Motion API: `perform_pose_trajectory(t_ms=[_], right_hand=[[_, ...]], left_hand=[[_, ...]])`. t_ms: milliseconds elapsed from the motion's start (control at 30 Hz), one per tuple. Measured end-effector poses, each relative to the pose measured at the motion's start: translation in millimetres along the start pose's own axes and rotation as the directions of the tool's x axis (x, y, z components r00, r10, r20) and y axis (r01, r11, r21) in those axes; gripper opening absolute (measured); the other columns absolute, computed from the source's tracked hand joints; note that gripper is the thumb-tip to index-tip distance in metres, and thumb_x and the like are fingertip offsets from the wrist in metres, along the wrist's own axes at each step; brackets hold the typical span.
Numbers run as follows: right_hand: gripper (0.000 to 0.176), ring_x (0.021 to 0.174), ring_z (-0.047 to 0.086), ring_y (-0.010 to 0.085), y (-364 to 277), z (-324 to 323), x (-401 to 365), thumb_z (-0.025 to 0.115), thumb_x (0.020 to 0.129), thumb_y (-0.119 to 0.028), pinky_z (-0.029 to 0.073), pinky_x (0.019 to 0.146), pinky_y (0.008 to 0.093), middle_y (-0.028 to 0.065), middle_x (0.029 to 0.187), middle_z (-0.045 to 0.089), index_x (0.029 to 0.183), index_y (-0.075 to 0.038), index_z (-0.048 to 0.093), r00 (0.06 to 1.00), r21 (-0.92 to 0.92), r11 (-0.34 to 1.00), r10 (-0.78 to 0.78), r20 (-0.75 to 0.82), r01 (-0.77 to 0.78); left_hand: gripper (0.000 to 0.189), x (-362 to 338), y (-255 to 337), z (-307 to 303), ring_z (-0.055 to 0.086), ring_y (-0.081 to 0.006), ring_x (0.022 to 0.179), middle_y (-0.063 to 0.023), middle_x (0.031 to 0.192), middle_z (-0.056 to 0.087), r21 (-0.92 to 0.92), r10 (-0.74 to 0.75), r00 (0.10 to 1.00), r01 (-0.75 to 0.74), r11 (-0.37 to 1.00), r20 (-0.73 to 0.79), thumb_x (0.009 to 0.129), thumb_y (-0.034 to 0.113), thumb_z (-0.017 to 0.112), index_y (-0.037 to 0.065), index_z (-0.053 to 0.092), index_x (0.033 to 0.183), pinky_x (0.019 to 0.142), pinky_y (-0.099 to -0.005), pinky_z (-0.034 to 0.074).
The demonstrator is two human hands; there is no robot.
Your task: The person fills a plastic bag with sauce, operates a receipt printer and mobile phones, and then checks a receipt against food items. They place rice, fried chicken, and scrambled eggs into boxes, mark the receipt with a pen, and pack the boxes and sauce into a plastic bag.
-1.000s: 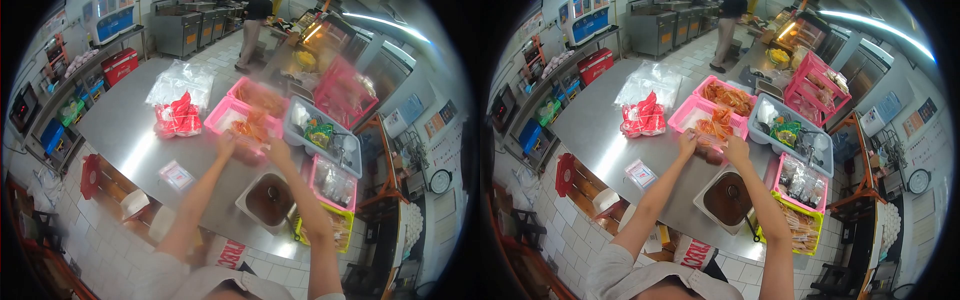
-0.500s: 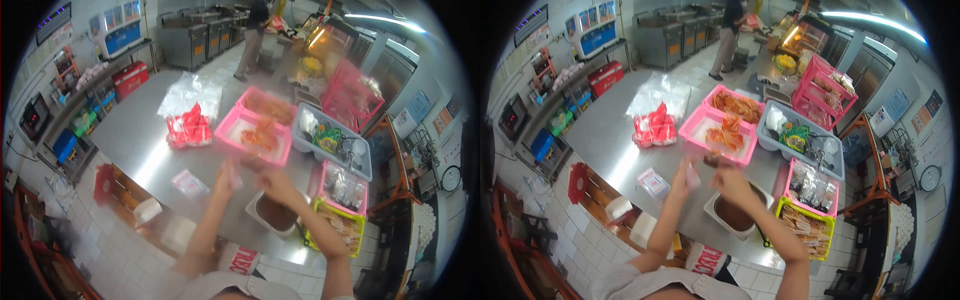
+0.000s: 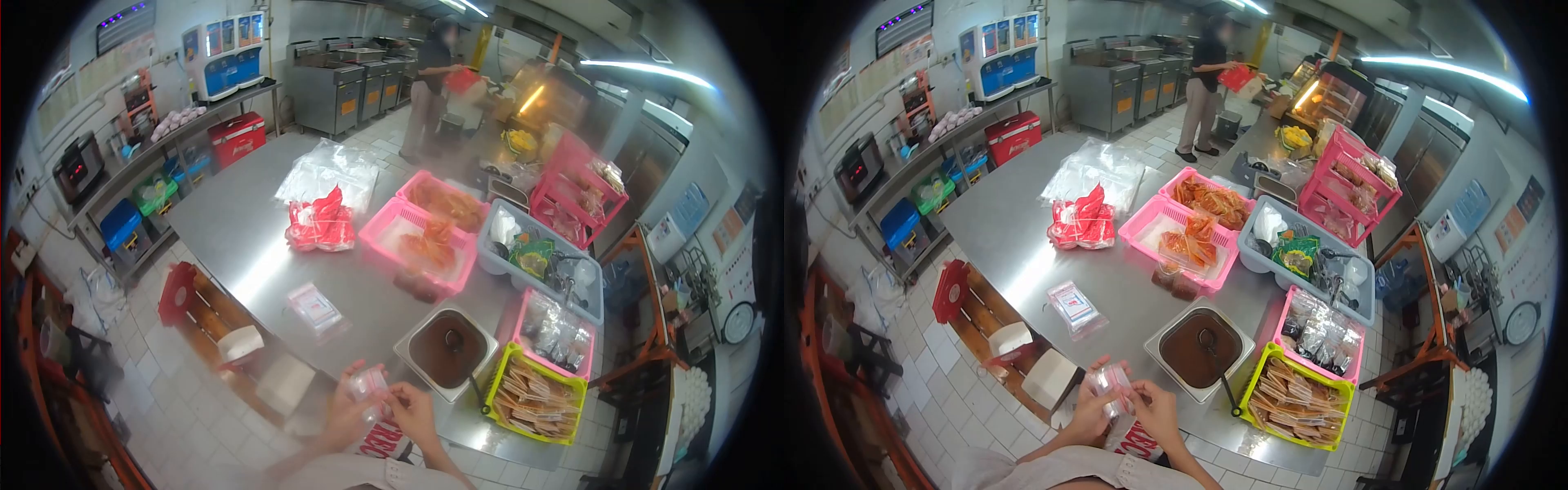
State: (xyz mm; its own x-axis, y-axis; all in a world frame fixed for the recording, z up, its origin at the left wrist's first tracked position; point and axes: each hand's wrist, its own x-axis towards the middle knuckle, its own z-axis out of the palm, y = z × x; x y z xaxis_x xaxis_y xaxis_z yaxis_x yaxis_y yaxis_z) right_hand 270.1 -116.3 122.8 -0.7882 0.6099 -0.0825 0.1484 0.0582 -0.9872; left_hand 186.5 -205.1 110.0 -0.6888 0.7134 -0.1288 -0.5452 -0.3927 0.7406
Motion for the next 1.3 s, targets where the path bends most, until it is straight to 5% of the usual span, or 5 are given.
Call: perform_pose_trajectory(t_ms=[133,367,567,1100,1300], right_hand=[[0.012,0.055,0.050,0.0056,-9.4,0.7,-1.9,0.055,0.083,-0.008,0.042,0.048,0.0208,0.0068,0.066,0.060,0.086,0.003,0.059,0.998,-0.016,0.998,-0.053,-0.036,0.053],[0.009,0.063,0.048,0.0140,-8.6,-6.3,-5.6,0.051,0.083,-0.004,0.038,0.055,0.0263,0.0107,0.071,0.052,0.085,0.001,0.058,0.885,-0.300,0.897,-0.400,-0.239,0.325],[0.008,0.065,0.057,0.0157,-13.3,-11.9,-18.5,0.054,0.081,-0.004,0.044,0.059,0.0255,0.0109,0.077,0.060,0.087,0.001,0.058,0.886,-0.217,0.913,-0.393,-0.246,0.345],[0.015,0.059,0.057,0.0179,-11.4,-67.0,-42.6,0.065,0.073,-0.008,0.045,0.055,0.0266,0.0126,0.070,0.060,0.083,0.001,0.062,0.950,-0.120,0.947,-0.280,0.136,0.297],[0.009,0.052,0.057,0.0227,-3.2,-55.0,-52.9,0.062,0.070,-0.003,0.046,0.051,0.0288,0.0119,0.066,0.058,0.078,0.001,0.062,0.924,-0.440,0.830,-0.383,-0.004,0.342]], left_hand=[[0.032,-4.5,-6.3,-5.9,0.052,-0.0214,0.102,-0.0157,0.115,0.050,-0.085,-0.147,0.989,0.147,0.985,0.006,0.087,0.011,0.050,0.000,0.041,0.117,0.085,-0.0357,0.045],[0.029,-3.5,-11.5,3.8,0.055,-0.0162,0.092,-0.0094,0.099,0.057,-0.145,0.152,0.904,-0.226,0.963,-0.399,0.092,0.021,0.042,0.001,0.044,0.113,0.083,-0.0265,0.042],[0.017,-16.2,-16.1,0.6,0.046,-0.0016,0.066,0.0006,0.082,0.057,0.663,0.326,0.944,-0.276,0.696,0.050,0.085,0.014,0.056,0.002,0.055,0.097,0.054,-0.0158,0.036],[0.009,-22.8,2.9,20.2,0.064,-0.0210,0.067,-0.0114,0.073,0.062,0.673,0.083,0.851,-0.465,0.575,0.518,0.075,0.007,0.059,0.000,0.059,0.081,0.058,-0.0256,0.047],[0.020,-26.7,-6.3,18.9,0.057,-0.0309,0.064,-0.0125,0.077,0.056,0.758,0.004,0.771,-0.626,0.184,0.637,0.071,0.014,0.064,0.003,0.053,0.084,0.055,-0.0357,0.046]])
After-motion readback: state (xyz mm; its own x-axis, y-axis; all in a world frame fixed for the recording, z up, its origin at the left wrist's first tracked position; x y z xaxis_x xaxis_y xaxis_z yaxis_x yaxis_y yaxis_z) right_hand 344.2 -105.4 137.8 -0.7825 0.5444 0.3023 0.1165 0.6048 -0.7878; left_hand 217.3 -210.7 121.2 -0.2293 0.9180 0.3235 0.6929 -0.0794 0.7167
